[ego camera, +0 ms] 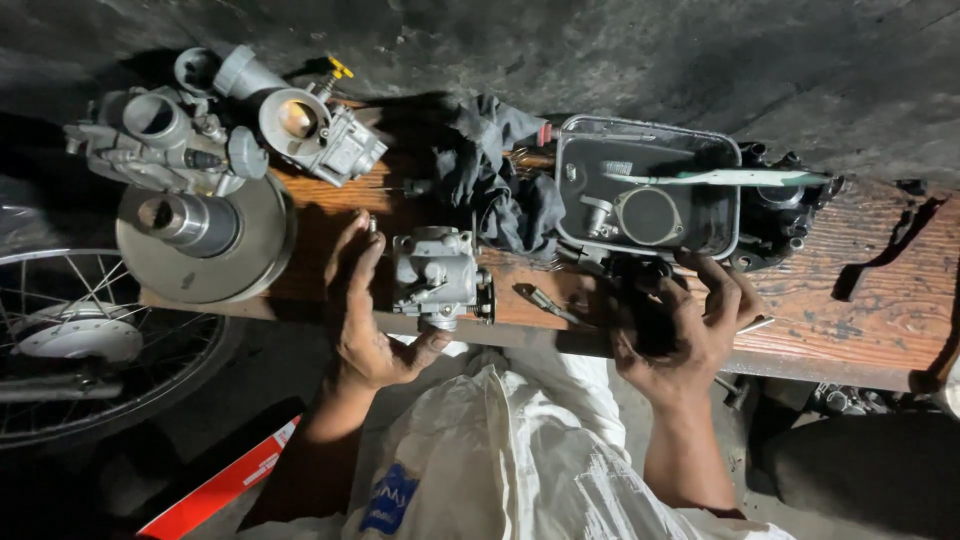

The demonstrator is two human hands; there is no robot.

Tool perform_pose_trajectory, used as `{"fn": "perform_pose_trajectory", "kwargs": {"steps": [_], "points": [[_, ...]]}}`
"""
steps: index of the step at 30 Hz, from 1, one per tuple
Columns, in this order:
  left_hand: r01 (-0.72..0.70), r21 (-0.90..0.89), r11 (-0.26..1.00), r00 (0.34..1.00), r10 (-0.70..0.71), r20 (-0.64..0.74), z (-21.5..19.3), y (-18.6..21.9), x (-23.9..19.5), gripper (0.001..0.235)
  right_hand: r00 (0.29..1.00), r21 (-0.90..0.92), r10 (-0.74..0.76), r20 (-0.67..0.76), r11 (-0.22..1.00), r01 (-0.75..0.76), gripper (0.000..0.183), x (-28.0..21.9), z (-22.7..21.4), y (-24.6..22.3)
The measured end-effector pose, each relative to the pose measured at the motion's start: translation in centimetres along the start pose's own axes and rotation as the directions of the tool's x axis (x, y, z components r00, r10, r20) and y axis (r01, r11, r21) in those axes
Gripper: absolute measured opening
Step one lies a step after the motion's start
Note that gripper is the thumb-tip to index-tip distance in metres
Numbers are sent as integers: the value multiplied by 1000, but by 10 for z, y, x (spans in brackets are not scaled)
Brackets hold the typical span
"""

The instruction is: Cleaning and assembling motorcycle carburetor components using a toothbrush and screwdriver.

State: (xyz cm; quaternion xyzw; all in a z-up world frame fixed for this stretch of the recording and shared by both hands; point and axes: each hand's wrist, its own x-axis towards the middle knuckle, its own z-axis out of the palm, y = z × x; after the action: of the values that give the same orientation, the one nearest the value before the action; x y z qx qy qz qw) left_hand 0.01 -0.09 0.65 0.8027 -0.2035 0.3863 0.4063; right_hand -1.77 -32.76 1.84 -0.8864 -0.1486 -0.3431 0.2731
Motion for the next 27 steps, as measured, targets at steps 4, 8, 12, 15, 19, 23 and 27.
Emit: {"fn": "perform_pose_trajectory", "kwargs": {"steps": [4,8,12,15,19,23,27], "points": [[19,1,1000,1000,-19,5,0,3,0,97,1000,2,3,-24,1000,-3,35,1,-1,-2],[29,-17,999,999,-30,-14,2,2,-2,96,996,-16,-7,-86,1000,6,30,-4,1,5],[28,-24,999,999,-29,-29,3,3,0,94,992,-22,13,-126,1000,-16,25,4,0,-5],[37,-15,999,999,-38,-35,5,3,-1,94,984,-28,40,-175,999,-46,20,4,-2,-1],[34,1,999,999,-34,-25,5,5,0,93,970,1,111,-218,994,-114,19,1,-4,1],[16,32,999,1000,-15,-23,5,6,3,92,948,192,226,-224,964,-185,20,-6,-5,11],[-4,36,999,1000,5,-24,4,9,6,91,950,198,240,-200,959,-201,22,-7,-11,18]]}}
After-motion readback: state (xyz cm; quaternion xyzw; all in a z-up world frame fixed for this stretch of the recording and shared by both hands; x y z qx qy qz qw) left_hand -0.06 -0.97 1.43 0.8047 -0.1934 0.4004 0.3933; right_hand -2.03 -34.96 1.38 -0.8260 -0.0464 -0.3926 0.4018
